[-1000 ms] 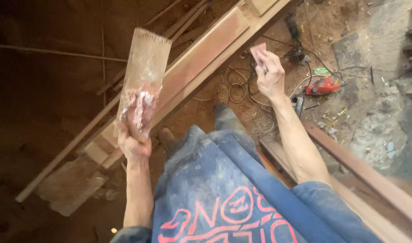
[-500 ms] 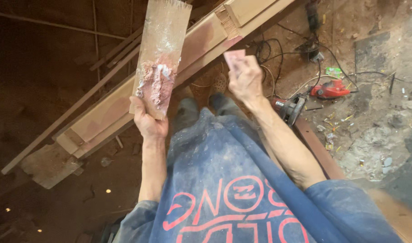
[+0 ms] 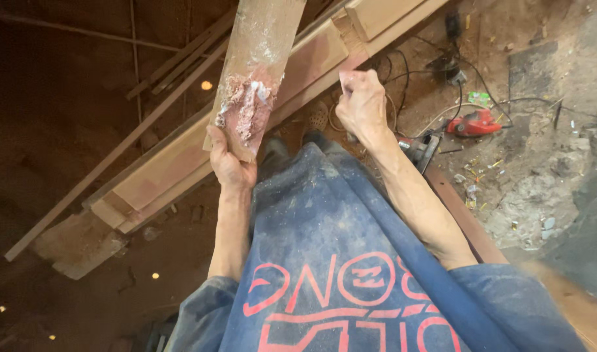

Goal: The person uses an angle grinder to sand a long wooden plank, then switches to hand sanding with sandpaper and a sanding block. The person smooths the plank's surface and edges while working in a cluttered workshop.

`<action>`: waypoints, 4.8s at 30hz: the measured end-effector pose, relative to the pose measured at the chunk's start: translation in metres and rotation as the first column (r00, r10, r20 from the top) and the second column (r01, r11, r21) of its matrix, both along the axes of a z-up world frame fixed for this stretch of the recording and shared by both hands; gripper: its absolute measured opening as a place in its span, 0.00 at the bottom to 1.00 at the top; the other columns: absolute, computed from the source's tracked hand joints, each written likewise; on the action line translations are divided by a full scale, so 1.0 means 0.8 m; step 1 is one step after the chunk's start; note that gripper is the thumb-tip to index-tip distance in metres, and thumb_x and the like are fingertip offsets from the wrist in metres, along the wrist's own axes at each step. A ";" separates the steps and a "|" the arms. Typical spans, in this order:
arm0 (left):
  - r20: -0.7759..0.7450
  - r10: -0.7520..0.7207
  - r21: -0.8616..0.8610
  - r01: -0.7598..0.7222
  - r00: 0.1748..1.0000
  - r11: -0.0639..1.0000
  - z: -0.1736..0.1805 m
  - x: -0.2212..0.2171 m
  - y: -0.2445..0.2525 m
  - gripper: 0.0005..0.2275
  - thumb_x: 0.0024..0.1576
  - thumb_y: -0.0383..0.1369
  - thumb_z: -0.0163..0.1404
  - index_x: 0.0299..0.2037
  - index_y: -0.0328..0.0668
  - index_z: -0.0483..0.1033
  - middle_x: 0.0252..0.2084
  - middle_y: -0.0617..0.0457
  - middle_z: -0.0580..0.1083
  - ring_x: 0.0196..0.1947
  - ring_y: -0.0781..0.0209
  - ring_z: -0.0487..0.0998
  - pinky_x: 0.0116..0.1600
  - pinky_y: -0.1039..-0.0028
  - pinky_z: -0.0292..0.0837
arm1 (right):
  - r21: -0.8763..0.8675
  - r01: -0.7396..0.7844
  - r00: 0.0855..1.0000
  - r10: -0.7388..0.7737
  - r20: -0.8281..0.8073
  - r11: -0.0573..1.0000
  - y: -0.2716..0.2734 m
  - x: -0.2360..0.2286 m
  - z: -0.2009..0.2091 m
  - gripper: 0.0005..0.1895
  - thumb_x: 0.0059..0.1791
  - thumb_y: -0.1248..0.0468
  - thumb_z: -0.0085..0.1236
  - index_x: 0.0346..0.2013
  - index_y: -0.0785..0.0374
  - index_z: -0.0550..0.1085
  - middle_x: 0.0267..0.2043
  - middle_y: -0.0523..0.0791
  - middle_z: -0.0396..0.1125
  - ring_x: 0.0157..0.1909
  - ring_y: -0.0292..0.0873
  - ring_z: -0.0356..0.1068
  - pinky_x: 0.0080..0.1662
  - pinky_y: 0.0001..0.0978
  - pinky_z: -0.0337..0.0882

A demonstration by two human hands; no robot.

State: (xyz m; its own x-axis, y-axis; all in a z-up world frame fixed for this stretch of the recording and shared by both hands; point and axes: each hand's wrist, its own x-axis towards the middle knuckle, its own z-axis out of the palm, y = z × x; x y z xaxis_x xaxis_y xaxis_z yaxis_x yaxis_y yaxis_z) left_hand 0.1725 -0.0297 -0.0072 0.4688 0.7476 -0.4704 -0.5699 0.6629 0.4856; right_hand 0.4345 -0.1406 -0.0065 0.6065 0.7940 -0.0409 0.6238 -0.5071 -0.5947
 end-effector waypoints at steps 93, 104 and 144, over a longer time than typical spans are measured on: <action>-0.079 0.117 0.108 -0.108 0.990 0.988 0.032 0.303 -0.088 0.26 0.69 0.46 0.36 0.71 0.35 0.59 0.70 0.43 0.66 0.68 0.45 0.70 0.71 0.51 0.69 | -0.034 -0.232 0.949 0.219 -0.226 0.972 -0.054 0.285 0.065 0.21 0.46 0.72 0.55 0.53 0.60 0.79 0.46 0.56 0.71 0.49 0.56 0.73 0.53 0.44 0.75; -0.115 0.082 0.069 -0.074 0.990 0.995 0.038 0.344 -0.066 0.22 0.65 0.40 0.48 0.64 0.31 0.67 0.60 0.43 0.72 0.57 0.47 0.77 0.55 0.43 0.81 | 0.261 -0.420 0.898 0.439 -0.019 0.869 -0.075 0.229 0.149 0.16 0.46 0.75 0.65 0.48 0.66 0.77 0.56 0.53 0.70 0.56 0.55 0.74 0.56 0.40 0.76; -0.095 0.155 0.108 -0.144 0.983 0.984 -0.097 0.714 -0.103 0.23 0.68 0.46 0.39 0.66 0.39 0.65 0.65 0.48 0.71 0.64 0.49 0.73 0.65 0.49 0.75 | 0.224 -0.434 0.893 0.385 0.232 0.873 -0.129 0.849 -0.039 0.17 0.48 0.77 0.62 0.52 0.68 0.76 0.60 0.55 0.70 0.61 0.57 0.71 0.62 0.42 0.73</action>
State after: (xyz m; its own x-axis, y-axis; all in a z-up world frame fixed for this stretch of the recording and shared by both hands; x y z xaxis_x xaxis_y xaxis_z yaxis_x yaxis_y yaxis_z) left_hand 0.7439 -0.1123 -0.0850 0.3013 0.8515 -0.4292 -0.6027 0.5188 0.6063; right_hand 1.1136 -0.2436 -0.0377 0.2021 0.9386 0.2796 0.8465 -0.0239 -0.5318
